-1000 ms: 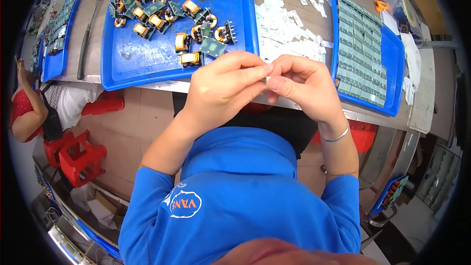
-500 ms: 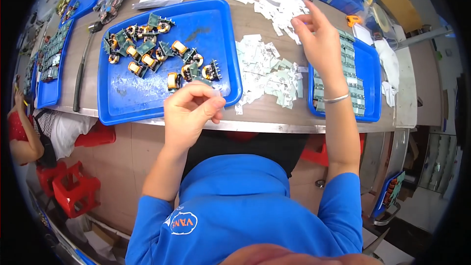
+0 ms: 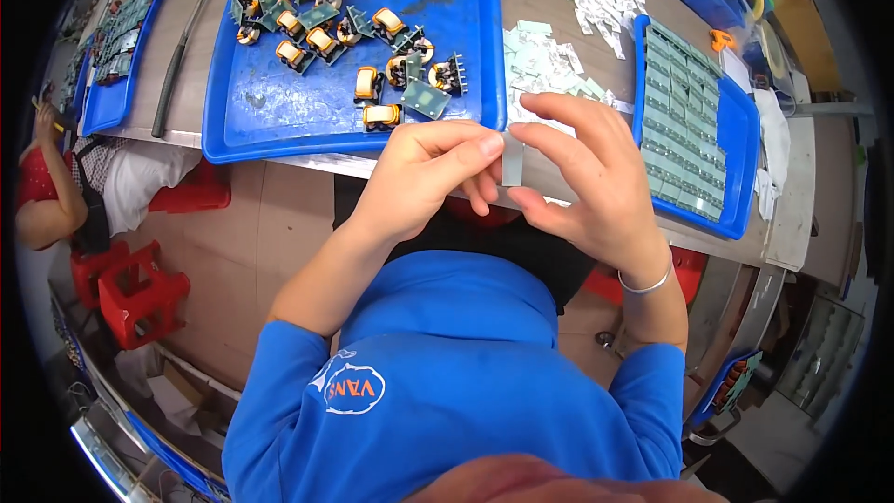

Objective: The person assembles electronic components by hand, attaching plastic housings and applying adhesive strips to the circuit boards.

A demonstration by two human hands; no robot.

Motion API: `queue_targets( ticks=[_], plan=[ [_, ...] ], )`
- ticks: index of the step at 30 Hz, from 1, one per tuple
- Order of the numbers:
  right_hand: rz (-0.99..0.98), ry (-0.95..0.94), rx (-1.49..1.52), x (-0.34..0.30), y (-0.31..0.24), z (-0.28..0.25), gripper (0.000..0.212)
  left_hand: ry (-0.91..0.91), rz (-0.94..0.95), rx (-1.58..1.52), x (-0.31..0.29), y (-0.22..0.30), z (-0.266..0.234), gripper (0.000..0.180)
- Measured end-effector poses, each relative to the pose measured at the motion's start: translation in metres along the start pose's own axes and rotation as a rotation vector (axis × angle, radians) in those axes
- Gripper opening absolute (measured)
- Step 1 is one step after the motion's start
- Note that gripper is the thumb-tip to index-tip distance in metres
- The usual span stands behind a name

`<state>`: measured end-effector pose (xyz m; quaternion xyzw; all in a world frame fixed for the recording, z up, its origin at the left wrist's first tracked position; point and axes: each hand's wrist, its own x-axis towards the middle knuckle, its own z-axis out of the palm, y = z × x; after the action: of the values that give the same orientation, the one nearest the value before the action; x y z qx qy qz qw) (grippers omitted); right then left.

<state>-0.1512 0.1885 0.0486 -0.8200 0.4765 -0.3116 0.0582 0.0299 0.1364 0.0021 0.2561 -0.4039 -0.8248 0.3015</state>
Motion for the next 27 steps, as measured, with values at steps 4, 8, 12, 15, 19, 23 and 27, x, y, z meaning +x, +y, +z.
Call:
queue_targets(
  ticks=[4, 8, 12, 15, 19, 23, 27],
  plan=[
    [-0.057, 0.093, -0.037, -0.009, 0.001, -0.008, 0.041, -0.051, -0.073, -0.039, 0.0, 0.003, 0.008, 0.025],
    [-0.067, 0.226, 0.154, -0.013, -0.011, -0.01, 0.034, 0.0, -0.088, 0.022, 0.004, -0.007, 0.012, 0.033],
    [-0.153, 0.066, 0.057, -0.011, -0.015, 0.013, 0.041, -0.088, -0.075, 0.02, -0.001, -0.017, 0.009, 0.021],
    [-0.047, -0.006, 0.097, -0.012, -0.014, 0.006, 0.047, -0.073, -0.046, -0.016, 0.002, -0.018, 0.009, 0.019],
    [0.114, 0.046, -0.139, -0.021, 0.012, -0.009, 0.043, -0.044, -0.1, -0.004, 0.004, -0.013, 0.005, 0.023],
    [0.254, 0.018, -0.356, -0.035, 0.053, -0.003, 0.019, -0.031, -0.095, 0.019, 0.004, -0.011, 0.007, 0.024],
    [0.32, -0.071, -0.453, -0.041, 0.065, 0.005, 0.011, -0.024, -0.095, 0.052, 0.005, -0.009, 0.004, 0.023]
  ],
)
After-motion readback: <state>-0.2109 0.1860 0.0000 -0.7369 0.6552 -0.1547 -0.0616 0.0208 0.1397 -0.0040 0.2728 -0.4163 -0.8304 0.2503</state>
